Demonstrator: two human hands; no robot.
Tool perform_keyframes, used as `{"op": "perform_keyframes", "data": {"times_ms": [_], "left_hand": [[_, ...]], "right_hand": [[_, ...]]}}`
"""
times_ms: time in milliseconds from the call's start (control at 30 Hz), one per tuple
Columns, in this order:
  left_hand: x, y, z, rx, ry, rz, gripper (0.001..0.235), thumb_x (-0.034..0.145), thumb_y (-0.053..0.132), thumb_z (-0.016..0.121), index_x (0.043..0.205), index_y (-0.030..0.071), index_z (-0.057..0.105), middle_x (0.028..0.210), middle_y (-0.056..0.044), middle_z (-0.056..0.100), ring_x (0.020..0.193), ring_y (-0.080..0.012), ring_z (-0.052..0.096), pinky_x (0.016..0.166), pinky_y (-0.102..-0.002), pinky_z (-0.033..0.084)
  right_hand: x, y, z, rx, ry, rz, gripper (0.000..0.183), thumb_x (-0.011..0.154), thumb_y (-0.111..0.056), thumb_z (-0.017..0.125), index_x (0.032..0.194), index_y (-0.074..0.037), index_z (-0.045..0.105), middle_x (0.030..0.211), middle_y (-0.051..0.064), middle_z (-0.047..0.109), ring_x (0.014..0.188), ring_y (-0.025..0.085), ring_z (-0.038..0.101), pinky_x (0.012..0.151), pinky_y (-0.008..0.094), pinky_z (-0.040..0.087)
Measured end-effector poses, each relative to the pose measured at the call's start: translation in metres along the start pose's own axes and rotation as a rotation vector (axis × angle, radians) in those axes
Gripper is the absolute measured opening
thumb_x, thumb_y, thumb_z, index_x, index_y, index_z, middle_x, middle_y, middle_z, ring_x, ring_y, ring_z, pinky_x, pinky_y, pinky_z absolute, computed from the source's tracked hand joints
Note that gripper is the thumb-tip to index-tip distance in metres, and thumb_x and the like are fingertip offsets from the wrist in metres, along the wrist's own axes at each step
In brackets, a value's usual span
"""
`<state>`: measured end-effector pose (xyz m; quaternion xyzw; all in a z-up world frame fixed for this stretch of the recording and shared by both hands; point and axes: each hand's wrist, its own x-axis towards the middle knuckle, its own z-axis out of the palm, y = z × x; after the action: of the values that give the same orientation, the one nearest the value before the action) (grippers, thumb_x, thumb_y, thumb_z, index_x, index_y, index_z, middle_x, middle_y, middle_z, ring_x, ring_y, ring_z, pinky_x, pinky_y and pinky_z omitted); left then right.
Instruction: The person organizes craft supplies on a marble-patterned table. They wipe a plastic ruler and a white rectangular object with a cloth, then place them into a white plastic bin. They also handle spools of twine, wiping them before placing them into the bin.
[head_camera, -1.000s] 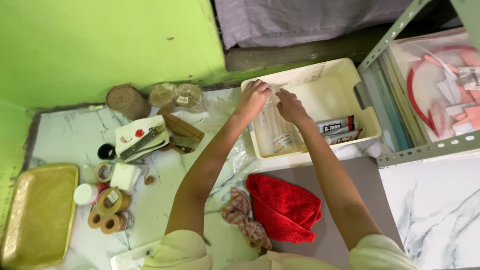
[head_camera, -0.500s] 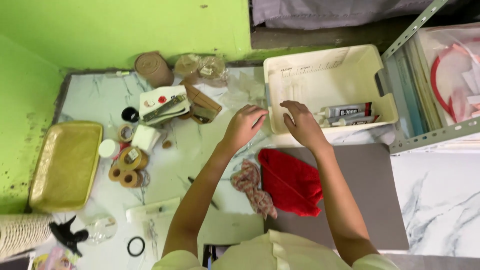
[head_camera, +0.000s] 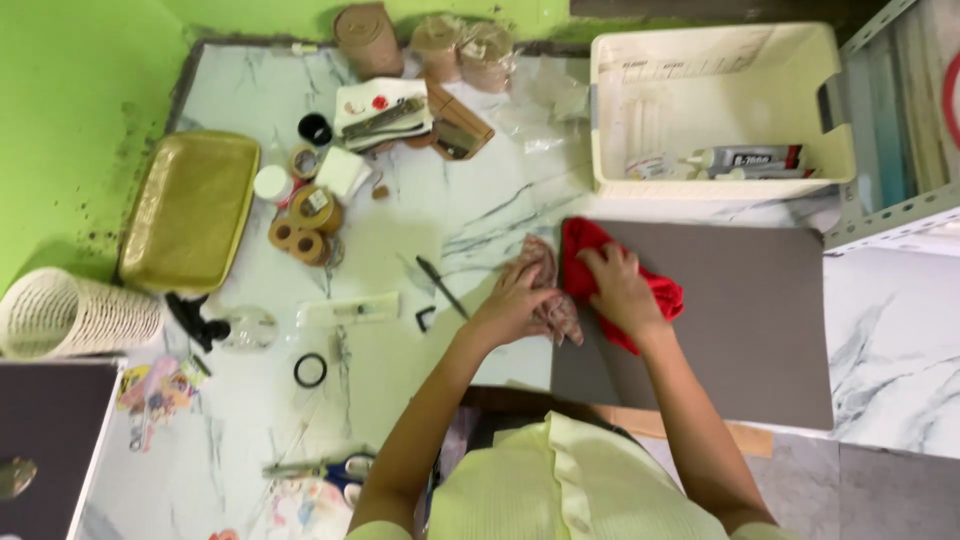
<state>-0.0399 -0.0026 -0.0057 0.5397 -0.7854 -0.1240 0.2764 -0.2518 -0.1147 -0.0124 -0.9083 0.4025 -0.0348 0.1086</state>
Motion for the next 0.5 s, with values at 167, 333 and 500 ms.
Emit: {"op": "perform_keyframes", "data": {"times_ms": [167, 333, 500], "left_hand": [[-0.047, -0.020, 0.029, -0.034, 0.061, -0.317, 0.040, 0.082, 0.009, 0.080, 0.121, 0.008, 0.067, 0.128, -0.014, 0.065, 0.127, -0.0328, 0.058, 0.102, -0.045, 0.052], [-0.083, -0.021, 0.008, -0.645, 0.277, -0.638, 0.041, 0.088, 0.005, 0.071, 0.128, 0.004, 0.061, 0.112, -0.014, 0.072, 0.102, -0.0228, 0.073, 0.089, -0.034, 0.060], [-0.106, -0.039, 0.022, -0.950, 0.458, -0.516, 0.055, 0.096, 0.013, 0.072, 0.144, 0.005, 0.047, 0.137, -0.017, 0.063, 0.121, -0.0189, 0.064, 0.101, -0.032, 0.054]], "right_hand": [[0.000, -0.027, -0.029, 0.152, 0.141, 0.049, 0.078, 0.071, -0.006, 0.083, 0.141, -0.019, 0.053, 0.132, 0.019, 0.055, 0.121, 0.045, 0.052, 0.095, 0.052, 0.055], [-0.003, -0.066, -0.037, 0.120, 0.166, 0.032, 0.075, 0.076, -0.007, 0.078, 0.145, -0.023, 0.051, 0.141, 0.016, 0.053, 0.130, 0.043, 0.049, 0.101, 0.049, 0.052], [-0.004, -0.091, -0.009, 0.165, 0.075, -0.271, 0.079, 0.086, -0.021, 0.073, 0.155, -0.009, 0.036, 0.157, 0.024, 0.032, 0.146, 0.045, 0.029, 0.118, 0.061, 0.023]]}}
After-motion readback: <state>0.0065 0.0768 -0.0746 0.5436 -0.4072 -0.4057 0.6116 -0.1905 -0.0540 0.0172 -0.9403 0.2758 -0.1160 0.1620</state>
